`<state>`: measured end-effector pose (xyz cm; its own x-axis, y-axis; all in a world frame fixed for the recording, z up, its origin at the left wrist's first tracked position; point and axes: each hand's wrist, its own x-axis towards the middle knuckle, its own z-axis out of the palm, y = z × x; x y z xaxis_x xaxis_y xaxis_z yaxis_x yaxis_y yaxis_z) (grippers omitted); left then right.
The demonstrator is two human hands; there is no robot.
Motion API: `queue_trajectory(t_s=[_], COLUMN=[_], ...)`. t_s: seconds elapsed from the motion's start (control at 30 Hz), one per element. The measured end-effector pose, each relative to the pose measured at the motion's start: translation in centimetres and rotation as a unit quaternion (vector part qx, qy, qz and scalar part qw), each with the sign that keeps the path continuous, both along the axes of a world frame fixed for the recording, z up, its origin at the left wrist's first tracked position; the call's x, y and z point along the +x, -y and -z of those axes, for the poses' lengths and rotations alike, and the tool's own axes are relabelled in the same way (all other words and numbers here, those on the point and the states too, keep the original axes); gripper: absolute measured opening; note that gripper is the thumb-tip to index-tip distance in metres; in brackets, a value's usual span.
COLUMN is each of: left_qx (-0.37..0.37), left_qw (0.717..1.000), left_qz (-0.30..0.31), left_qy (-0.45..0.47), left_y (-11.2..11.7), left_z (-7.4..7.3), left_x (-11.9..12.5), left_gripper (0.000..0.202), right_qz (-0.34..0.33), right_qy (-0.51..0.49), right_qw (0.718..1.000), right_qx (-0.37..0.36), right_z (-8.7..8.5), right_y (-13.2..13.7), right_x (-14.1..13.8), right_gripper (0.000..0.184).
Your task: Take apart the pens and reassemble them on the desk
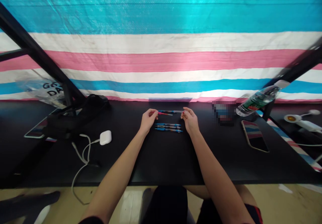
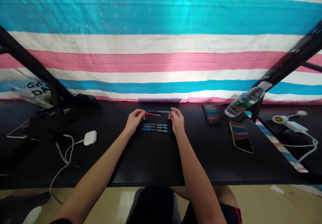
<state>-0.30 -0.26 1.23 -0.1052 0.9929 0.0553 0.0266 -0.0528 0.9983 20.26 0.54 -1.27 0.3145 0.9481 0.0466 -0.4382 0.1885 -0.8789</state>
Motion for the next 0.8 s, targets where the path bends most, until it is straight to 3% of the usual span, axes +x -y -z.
queue_trajectory(t_s=[0.4, 0.63, 0.8], left_qx=[0.03, 0.024, 0.007], left_qw=[0.999, 0.996, 0.995], left_qz=[-0.031, -0.084, -0.075], left_qy=[0.008, 0.037, 0.07], left_y=[-0.29, -0.31, -0.26], left_z=[0.44, 0.36, 0.38], left_x=[-0.01, -0.03, 0.04], left_gripper=[0.019, 0.019, 0.021], right_qz=[-0.01, 0.012, -0.007], right_qy=[0.022, -0.005, -0.034], right_qw=[1.0, 1.0, 0.999], right_qx=[-0.002, -0.02, -0.02], right_z=[-0.05, -0.13, -0.46], right_y=[0.07, 0.04, 0.23], right_x=[-0.25, -0.38, -0.31], right_gripper=[0.022, 0.023, 0.027])
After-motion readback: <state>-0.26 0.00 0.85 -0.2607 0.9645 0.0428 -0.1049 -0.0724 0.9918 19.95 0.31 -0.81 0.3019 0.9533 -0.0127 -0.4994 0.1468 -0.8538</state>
